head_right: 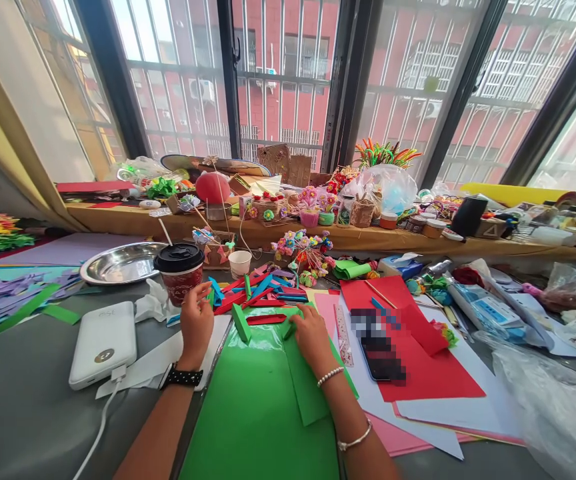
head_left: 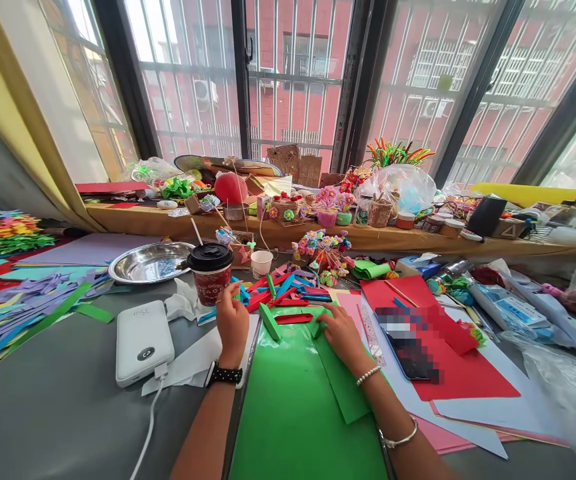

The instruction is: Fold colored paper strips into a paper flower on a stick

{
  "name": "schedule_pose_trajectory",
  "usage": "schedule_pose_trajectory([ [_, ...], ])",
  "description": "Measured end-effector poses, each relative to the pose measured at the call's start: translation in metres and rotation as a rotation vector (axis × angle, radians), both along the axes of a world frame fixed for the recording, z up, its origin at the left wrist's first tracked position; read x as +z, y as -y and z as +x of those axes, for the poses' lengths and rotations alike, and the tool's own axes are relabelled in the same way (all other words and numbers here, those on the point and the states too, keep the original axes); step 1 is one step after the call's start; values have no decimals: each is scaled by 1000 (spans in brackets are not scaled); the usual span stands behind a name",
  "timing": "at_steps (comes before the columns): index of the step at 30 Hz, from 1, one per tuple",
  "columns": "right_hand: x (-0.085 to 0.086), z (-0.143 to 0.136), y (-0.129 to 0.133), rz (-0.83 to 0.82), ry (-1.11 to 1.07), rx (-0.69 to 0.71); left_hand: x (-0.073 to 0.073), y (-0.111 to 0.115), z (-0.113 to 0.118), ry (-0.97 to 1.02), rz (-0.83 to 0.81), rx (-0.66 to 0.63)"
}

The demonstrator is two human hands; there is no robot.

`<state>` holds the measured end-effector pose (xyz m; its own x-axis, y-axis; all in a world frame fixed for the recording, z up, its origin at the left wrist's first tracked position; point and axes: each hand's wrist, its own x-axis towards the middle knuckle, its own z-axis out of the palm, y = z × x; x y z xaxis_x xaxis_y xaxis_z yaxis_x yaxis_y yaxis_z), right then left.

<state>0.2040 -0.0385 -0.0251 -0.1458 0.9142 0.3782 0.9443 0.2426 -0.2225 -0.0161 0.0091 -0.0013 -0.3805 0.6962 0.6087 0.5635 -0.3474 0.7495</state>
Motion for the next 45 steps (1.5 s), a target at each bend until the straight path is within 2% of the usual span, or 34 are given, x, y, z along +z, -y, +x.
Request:
schedule_pose_trajectory([
  [4, -1, 0, -1, 12, -28, 23, -4, -3, 8, -38, -101, -99],
  [7, -1, -2, -2, 34, -40, 39, -4, -6, 17, -118, -88, -217],
  [11, -1, -4, -3, 59, -54, 32, -1, -5, 27, -412, -95, -467],
  [12, -1, -4, -2, 57, -53, 37, 0, -4, 28, -474, -82, -489],
  [16, 3, -5, 3, 0, -30, 123, -2, -2, 31, -615, -35, -442],
  [18, 6, -5, 5, -31, -10, 143, -4, -2, 31, -672, -44, -479],
  [21, 8, -5, 5, -53, 52, 104, -6, -1, 31, -767, -94, -541],
  [25, 6, -5, 3, -1, 166, 38, -7, 3, 32, -843, -164, -481],
  [29, 6, -5, 2, 71, 212, 34, -7, 5, 32, -877, -188, -481],
  [33, 11, -2, 2, 87, 148, 35, -7, 4, 34, -815, -199, -497],
  [36, 13, -1, 3, 116, 14, 18, -5, 4, 34, -672, -189, -529],
  [40, 14, -2, 5, 143, -164, 18, 0, 9, 36, -394, -194, -562],
  [45, 18, -7, 8, 173, -434, 50, 6, 17, 45, 36, -333, -727],
])
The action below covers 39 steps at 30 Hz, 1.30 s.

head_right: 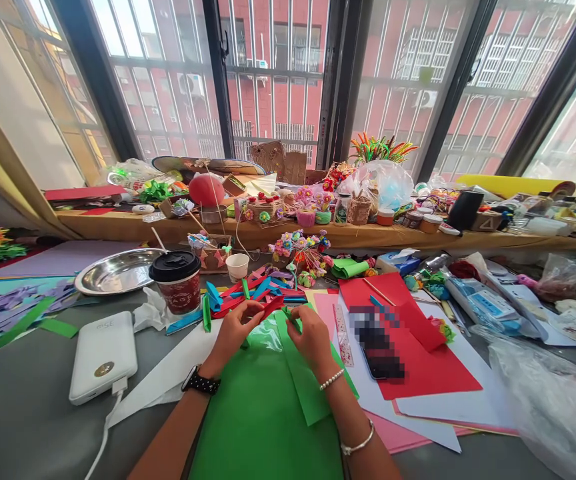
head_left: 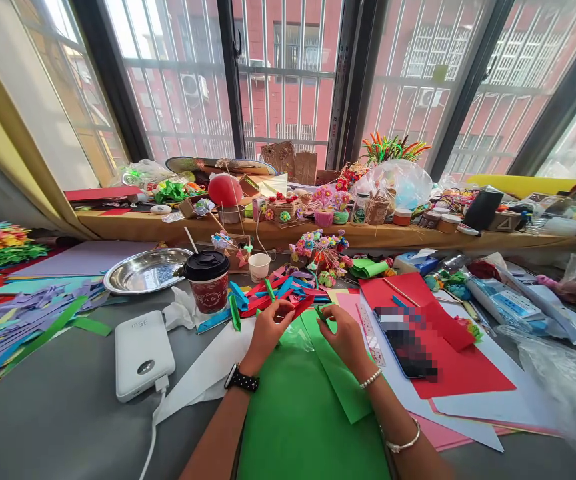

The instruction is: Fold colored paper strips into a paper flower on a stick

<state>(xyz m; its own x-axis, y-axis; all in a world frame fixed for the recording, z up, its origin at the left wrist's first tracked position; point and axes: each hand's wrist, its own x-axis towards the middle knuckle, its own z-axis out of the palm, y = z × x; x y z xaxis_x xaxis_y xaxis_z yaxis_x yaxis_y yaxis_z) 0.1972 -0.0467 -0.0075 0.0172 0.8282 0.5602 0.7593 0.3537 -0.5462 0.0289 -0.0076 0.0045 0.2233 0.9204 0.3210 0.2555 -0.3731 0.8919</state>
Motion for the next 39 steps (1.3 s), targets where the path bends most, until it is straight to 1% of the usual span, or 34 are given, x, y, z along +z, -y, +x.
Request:
schedule_pose_trajectory([
  [3, 4, -2, 1, -65, -226, 57, 0, 2, 5, 191, -146, -72],
  [6, 7, -2, 1, -132, -399, 91, -2, 2, 8, 269, -221, -119],
  [11, 6, -2, 0, -207, -565, 120, -9, -2, 7, 224, -219, -93],
  [14, 4, -2, -1, -230, -611, 134, -12, -4, 8, 171, -207, -84],
  [17, 2, 0, -2, -250, -614, 116, -11, -4, 7, 93, -180, -34],
  [19, 0, 3, -4, -256, -579, 89, -9, -3, 6, 61, -165, 13],
  [22, -1, 10, -6, -242, -442, 36, -4, -1, 2, 85, -182, 80],
  [24, -1, 15, -6, -222, -292, -7, -2, 0, -1, 150, -206, 116],
  [26, 0, 19, -7, -211, -98, -51, -2, -1, -4, 217, -217, 135],
  [28, 1, 20, -7, -212, 96, -83, -4, -3, -8, 268, -213, 157],
  [30, 4, 20, -8, -215, 227, -102, -6, -6, -11, 291, -200, 206],
  [32, 7, 17, -8, -217, 279, -117, -9, -8, -13, 295, -184, 265],
  [35, 13, 13, -12, -224, 300, -155, -10, -8, -14, 280, -183, 338],
  [37, 16, 11, -21, -225, 334, -163, -10, -8, -14, 288, -206, 365],
  [39, 19, 9, -34, -209, 392, -161, -10, -7, -14, 302, -238, 366],
])
